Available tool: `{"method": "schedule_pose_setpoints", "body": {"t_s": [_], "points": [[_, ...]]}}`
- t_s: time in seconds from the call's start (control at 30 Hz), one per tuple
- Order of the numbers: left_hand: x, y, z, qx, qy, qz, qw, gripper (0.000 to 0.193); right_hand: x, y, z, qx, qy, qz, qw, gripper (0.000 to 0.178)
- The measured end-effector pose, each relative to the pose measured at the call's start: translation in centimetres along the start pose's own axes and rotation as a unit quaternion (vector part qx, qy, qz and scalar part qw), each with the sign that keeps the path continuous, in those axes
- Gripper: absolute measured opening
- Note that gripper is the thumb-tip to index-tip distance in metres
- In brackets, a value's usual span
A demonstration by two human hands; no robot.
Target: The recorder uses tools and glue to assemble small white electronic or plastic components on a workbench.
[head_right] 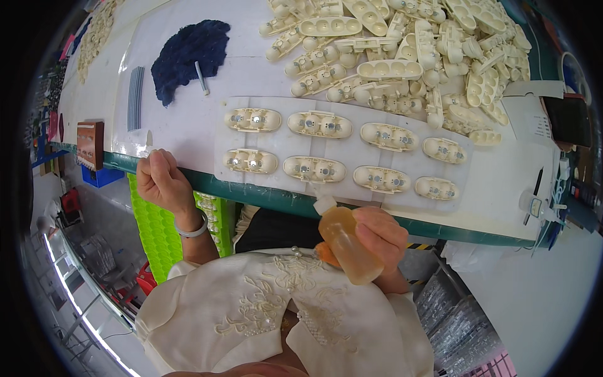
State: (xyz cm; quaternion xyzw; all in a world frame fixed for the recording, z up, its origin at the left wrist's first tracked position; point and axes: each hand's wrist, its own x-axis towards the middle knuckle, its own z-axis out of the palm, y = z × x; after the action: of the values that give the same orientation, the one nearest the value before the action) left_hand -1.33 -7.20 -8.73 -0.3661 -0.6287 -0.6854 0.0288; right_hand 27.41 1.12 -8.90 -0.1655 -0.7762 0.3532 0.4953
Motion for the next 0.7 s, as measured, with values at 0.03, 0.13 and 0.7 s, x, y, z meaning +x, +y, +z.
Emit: {"method": "schedule_pose_setpoints", "body": {"t_s": [0.03, 0.13, 0.7], "points": [[0.0, 0.0, 0.1, 0.003, 0.0, -0.001, 1.0, 0.036, -0.4, 0.0, -0.1, 0.0, 0.001, 0.001, 1.0, 0.037], [0.1, -0.1, 0.2, 0.008, -0.006, 0.003, 1.0, 0.036, -1.8, 0.2, -0.4, 0.041, 0.088, 0.018, 0.995, 0.032], [0.2, 0.3, 0.5, 0.0, 0.003, -0.011, 1.0, 0.037, -3.8, 0.6, -1.0, 0.049, 0.105, 0.055, 0.992, 0.026]]}}
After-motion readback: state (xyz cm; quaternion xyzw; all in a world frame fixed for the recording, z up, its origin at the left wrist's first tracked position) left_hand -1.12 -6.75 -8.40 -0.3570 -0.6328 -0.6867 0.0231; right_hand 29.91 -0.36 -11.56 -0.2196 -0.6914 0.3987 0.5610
